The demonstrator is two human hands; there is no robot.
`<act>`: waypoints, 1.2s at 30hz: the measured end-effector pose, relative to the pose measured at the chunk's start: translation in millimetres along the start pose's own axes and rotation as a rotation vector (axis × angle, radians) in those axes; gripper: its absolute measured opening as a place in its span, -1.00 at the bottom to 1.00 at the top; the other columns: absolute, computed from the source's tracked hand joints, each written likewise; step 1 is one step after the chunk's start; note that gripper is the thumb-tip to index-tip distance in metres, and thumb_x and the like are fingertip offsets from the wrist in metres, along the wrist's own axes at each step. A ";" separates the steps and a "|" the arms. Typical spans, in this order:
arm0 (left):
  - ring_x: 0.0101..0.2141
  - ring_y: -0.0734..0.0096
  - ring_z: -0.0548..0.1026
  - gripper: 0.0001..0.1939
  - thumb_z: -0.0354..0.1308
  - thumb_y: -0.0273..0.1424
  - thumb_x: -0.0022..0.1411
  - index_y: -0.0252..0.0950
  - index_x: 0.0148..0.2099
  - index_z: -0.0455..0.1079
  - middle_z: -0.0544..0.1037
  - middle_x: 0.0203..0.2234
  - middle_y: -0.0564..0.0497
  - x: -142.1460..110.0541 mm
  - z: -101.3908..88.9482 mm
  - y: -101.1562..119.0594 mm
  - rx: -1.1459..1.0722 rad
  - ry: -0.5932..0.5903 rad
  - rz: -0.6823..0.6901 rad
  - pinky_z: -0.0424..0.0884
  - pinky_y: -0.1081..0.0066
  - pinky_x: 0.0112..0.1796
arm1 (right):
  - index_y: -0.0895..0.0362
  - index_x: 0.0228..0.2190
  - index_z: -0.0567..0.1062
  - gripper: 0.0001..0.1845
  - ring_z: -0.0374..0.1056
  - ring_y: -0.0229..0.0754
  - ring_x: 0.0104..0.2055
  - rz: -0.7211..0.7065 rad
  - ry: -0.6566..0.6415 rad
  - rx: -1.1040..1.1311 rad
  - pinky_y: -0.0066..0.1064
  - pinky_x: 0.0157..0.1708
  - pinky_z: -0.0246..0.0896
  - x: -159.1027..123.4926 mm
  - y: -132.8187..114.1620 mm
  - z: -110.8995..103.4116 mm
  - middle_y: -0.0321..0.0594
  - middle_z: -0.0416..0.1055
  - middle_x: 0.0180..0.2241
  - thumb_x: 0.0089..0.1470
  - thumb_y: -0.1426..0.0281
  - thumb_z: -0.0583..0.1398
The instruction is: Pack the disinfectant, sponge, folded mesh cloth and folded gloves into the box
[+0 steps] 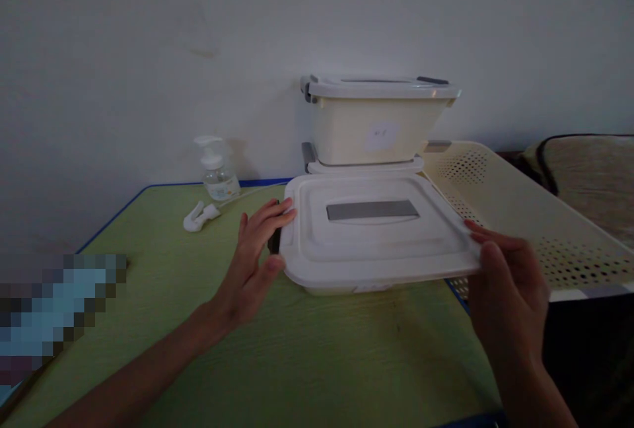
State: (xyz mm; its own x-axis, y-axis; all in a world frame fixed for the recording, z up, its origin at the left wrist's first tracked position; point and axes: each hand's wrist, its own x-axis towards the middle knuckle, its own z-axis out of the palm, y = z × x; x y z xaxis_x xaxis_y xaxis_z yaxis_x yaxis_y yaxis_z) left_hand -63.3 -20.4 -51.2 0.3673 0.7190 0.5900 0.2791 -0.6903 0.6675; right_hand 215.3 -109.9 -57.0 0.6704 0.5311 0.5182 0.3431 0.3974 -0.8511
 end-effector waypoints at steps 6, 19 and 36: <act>0.12 0.14 0.26 -0.72 0.10 -0.19 0.20 -0.17 -0.09 0.43 0.42 0.03 -0.07 10.0 1.5 4.8 -0.115 0.088 -0.112 -0.01 0.00 0.17 | -0.02 -0.53 0.45 -0.84 0.29 0.08 0.00 0.115 0.100 0.136 0.13 0.13 -0.07 2.9 -7.9 14.7 -0.25 0.47 -0.20 -0.19 0.27 0.33; 0.26 0.13 0.01 -0.22 0.26 -0.19 -0.01 -0.14 0.24 0.07 0.13 0.25 -0.08 11.4 4.6 5.9 -0.352 0.151 -0.434 -0.03 0.06 0.21 | 0.00 -0.22 0.38 -0.62 0.34 -0.09 -0.16 0.347 0.100 0.274 -0.11 -0.13 0.24 1.5 1.5 13.7 -0.28 0.39 -0.22 -0.15 0.27 0.27; 0.11 0.09 0.31 -0.01 0.27 -0.26 0.02 -0.13 0.33 -0.28 0.29 0.16 -0.14 11.9 1.8 16.3 -0.635 0.099 -0.559 0.38 0.10 0.00 | 0.00 -0.24 0.44 -0.57 0.36 -0.05 -0.14 0.294 0.137 0.250 -0.09 -0.08 0.22 3.4 -6.9 18.3 -0.25 0.44 -0.20 -0.27 0.27 0.30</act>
State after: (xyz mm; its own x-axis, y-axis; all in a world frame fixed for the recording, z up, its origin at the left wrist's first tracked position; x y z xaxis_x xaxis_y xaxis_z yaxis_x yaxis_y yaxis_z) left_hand -52.8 -23.2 -34.1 0.2360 0.9650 0.1146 -0.1652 -0.0763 0.9833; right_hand 203.2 -97.2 -47.8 0.8033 0.5512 0.2256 -0.0355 0.4224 -0.9057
